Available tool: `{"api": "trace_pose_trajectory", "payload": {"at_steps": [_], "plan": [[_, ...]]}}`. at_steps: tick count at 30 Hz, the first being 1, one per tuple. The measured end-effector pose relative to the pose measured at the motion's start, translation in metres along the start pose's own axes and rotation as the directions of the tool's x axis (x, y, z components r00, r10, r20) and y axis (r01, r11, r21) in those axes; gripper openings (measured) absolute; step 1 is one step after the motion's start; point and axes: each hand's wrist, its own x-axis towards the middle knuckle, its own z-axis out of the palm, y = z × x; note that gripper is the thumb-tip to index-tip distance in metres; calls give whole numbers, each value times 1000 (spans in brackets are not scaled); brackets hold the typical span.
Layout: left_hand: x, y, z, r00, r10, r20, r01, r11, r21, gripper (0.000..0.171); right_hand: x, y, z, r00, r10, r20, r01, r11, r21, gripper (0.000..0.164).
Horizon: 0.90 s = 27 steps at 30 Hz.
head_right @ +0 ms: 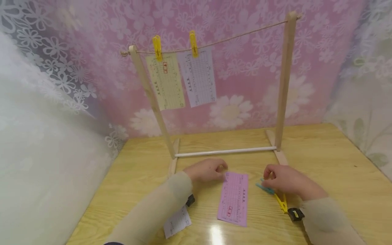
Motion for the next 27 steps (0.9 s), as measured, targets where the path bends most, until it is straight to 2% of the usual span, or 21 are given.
{"api": "trace_pose_trajectory", "payload": {"at_steps": [5,17,22,27], "plan": [[4,2,3,1000,-8,1,8,1000,-2,41,1,0,4,1000,-8,11,7,1000,21,39],[12,8,8,998,-56,-23,58,991,121,35,6,-3,10,1000,-26,9,26,1000,3,42],[13,8,8,998,-58,-25,61,990,131,31,6,-4,9,1000,-28,-9,28,1000,-7,37],[13,7,10,998,-64,-19,66,992,105,23,6,2,8,998,-56,-2,56,997,44,32]]}}
